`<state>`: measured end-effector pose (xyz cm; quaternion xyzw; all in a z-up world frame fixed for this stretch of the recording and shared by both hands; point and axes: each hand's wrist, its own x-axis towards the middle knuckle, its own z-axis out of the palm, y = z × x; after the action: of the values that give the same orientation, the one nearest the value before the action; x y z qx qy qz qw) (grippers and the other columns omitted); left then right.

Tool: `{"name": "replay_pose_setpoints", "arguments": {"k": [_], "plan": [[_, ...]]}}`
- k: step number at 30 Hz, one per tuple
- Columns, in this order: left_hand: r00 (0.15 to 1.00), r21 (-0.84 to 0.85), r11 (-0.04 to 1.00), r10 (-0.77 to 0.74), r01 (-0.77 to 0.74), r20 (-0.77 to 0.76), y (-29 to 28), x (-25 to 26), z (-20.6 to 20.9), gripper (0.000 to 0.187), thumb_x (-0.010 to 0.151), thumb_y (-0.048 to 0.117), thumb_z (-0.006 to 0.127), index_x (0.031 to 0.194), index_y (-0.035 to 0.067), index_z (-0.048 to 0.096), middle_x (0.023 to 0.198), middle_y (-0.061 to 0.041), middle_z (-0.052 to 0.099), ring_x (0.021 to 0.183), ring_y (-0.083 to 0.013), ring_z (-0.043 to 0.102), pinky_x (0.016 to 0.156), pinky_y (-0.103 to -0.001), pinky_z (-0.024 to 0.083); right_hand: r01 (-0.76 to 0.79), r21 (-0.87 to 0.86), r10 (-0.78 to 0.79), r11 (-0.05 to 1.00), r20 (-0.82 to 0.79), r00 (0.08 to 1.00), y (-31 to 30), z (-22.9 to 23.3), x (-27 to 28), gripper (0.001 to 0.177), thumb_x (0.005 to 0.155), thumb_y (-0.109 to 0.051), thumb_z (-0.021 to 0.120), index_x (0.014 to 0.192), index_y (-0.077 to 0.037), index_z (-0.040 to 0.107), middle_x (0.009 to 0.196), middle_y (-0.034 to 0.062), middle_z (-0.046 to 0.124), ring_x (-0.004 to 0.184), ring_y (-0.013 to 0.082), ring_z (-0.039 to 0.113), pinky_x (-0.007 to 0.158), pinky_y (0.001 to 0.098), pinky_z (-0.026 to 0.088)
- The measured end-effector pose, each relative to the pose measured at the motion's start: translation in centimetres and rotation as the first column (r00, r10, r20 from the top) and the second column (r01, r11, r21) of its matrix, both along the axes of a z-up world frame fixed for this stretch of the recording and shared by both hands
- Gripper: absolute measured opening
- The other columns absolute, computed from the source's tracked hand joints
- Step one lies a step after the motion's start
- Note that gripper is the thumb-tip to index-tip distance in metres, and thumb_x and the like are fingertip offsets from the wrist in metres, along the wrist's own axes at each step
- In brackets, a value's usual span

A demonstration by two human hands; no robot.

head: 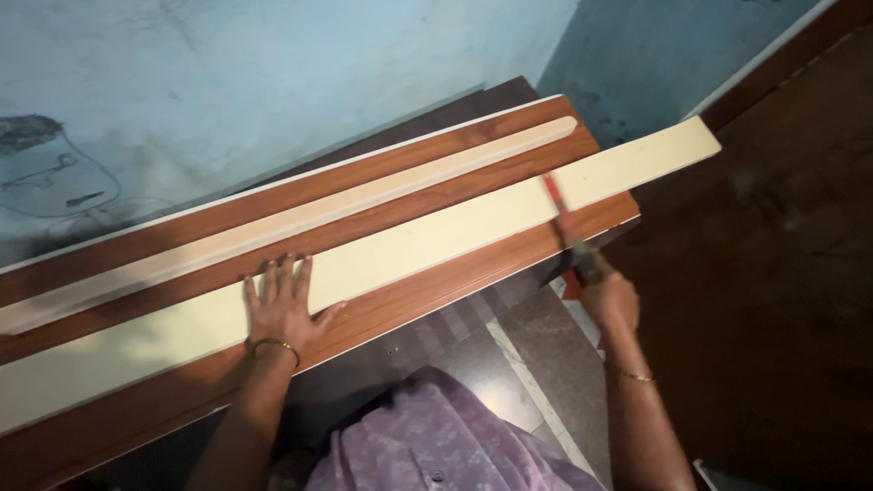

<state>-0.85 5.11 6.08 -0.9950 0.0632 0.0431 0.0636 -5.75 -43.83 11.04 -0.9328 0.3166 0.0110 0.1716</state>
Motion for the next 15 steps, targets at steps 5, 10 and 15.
{"name": "replay_pose_setpoints", "arguments": {"k": [5, 10, 15], "plan": [[0.999, -0.044, 0.999, 0.011, -0.013, -0.046, 0.1, 0.1, 0.0, 0.100, 0.084, 0.085, 0.037, 0.160, 0.021, 0.021, 0.166, -0.006, 0.021, 0.154, -0.0308, 0.014, 0.120, -0.061, 0.004, -0.096, -0.051, 0.100, 0.994, 0.083, 0.992, 4.8, -0.8, -0.9, 0.063, 0.088, -0.015, 0.060, 0.150, -0.023, 0.053, 0.098, 0.0299, 0.072, 0.089, 0.0482, 0.070, 0.078, 0.0571, 0.055], [0.998, -0.094, 0.995, 0.023, -0.028, -0.057, 0.3, -0.5, 0.1, 0.101, 0.087, 0.084, 0.037, 0.164, 0.021, 0.020, 0.169, -0.008, 0.019, 0.156, -0.0309, 0.013, 0.123, -0.061, 0.002, -0.136, -0.061, 0.140, 0.989, 0.068, 0.988, 11.9, -1.3, -1.2, 0.065, 0.096, -0.011, 0.055, 0.159, -0.021, 0.046, 0.091, 0.0337, 0.071, 0.086, 0.0493, 0.071, 0.077, 0.0567, 0.056], [0.999, -0.179, 0.984, -0.008, -0.001, -0.049, 0.4, -0.4, -0.5, 0.101, 0.084, 0.079, 0.043, 0.160, 0.018, 0.017, 0.168, -0.011, 0.012, 0.153, -0.0341, 0.006, 0.118, -0.062, -0.001, -0.156, 0.007, 0.155, 0.988, 0.054, 0.986, 11.4, -2.4, -0.4, 0.050, 0.096, -0.021, 0.059, 0.145, -0.031, 0.058, 0.103, 0.0274, 0.072, 0.095, 0.0468, 0.071, 0.083, 0.0551, 0.056]]}}
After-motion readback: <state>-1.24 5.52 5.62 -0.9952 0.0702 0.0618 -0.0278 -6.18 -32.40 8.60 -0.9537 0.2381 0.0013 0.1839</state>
